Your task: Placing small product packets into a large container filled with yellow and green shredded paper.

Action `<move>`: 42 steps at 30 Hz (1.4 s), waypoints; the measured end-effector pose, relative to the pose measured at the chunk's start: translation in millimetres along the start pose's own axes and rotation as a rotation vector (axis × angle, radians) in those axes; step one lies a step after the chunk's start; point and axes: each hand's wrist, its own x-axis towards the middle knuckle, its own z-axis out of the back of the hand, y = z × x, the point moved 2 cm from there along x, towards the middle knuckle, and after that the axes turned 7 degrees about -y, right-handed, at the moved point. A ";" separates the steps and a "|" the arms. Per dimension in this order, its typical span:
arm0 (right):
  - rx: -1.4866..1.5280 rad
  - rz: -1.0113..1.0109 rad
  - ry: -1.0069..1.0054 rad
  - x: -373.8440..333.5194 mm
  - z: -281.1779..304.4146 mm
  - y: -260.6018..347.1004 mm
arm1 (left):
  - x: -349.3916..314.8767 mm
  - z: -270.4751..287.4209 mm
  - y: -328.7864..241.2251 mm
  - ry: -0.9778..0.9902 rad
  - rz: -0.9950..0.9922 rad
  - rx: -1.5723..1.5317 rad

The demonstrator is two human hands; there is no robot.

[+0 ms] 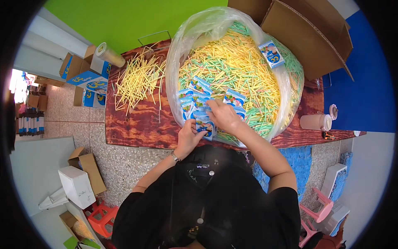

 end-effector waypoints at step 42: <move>0.276 -0.185 0.557 3.6 18.4 29.2 | 0.9 9.9 6.5 -0.075 -0.439 -0.074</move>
